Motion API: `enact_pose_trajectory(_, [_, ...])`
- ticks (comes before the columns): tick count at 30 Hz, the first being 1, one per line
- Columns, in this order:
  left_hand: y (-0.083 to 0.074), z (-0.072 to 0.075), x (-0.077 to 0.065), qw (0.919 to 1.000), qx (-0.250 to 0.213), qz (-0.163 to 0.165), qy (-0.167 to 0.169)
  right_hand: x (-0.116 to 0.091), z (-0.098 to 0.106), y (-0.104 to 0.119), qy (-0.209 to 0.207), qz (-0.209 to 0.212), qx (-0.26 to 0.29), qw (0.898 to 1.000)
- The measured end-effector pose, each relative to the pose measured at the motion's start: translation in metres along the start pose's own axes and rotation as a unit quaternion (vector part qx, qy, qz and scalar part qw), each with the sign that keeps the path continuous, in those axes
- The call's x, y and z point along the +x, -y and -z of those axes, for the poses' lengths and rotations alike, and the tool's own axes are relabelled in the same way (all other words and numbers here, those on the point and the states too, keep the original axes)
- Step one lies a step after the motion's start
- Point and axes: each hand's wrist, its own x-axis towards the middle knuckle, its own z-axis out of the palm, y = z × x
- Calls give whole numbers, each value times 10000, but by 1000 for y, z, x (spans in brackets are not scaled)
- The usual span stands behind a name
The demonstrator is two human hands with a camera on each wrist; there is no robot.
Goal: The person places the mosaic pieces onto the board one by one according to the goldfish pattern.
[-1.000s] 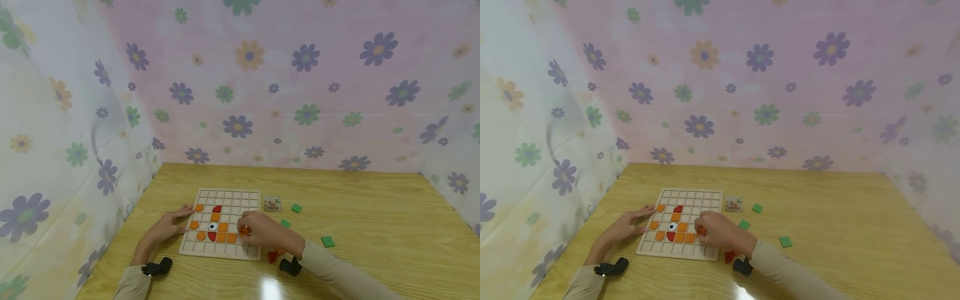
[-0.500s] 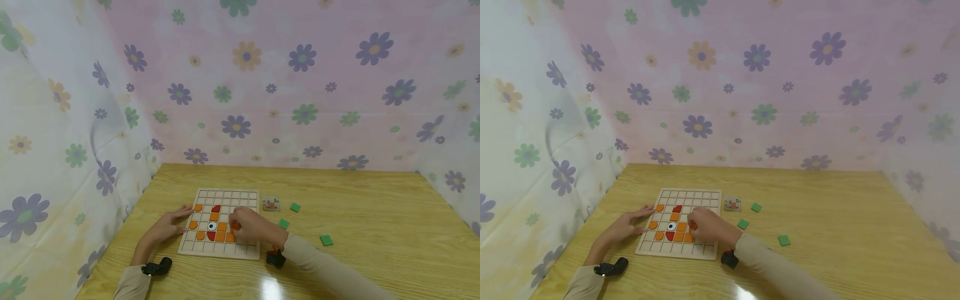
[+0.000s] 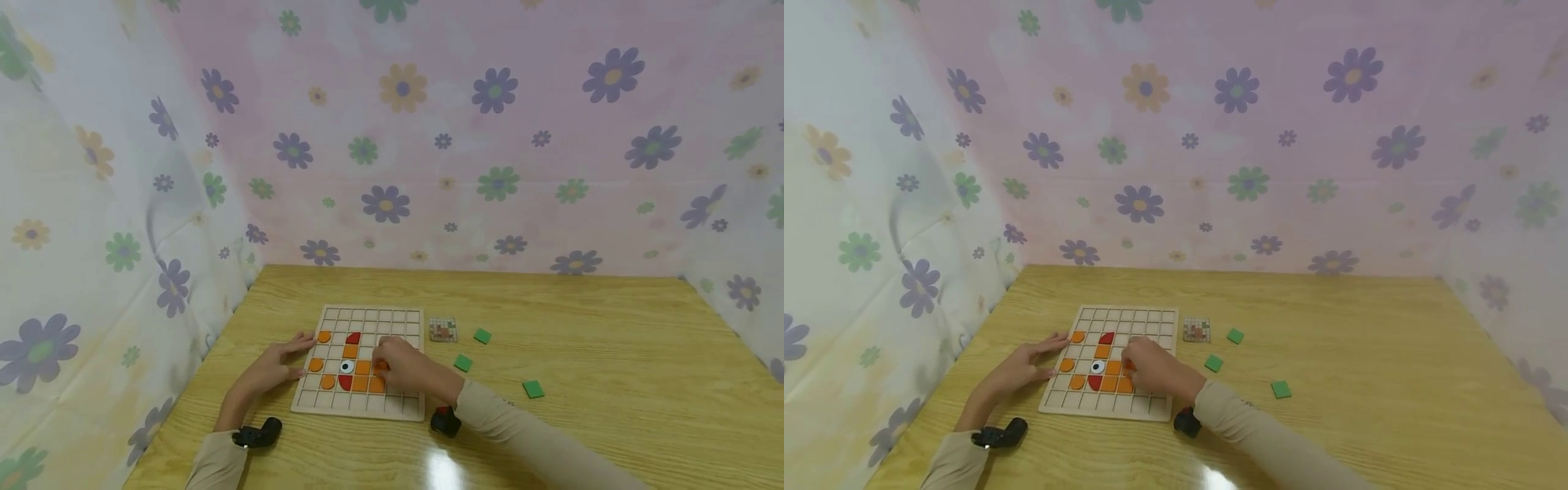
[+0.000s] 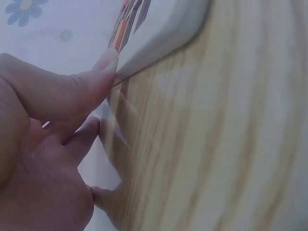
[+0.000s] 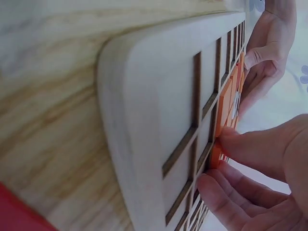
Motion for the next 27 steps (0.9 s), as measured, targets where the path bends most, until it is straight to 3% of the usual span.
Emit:
enact_pose_trajectory(17, [-4, 1, -1, 10000, 8, 19, 54, 0, -1, 7, -28, -132, -102, 9999])
enact_pose_trajectory(27, [-3, 1, -1, 10000, -53, 36, 61, -15, 7, 4, 374, 9, -230, 9990])
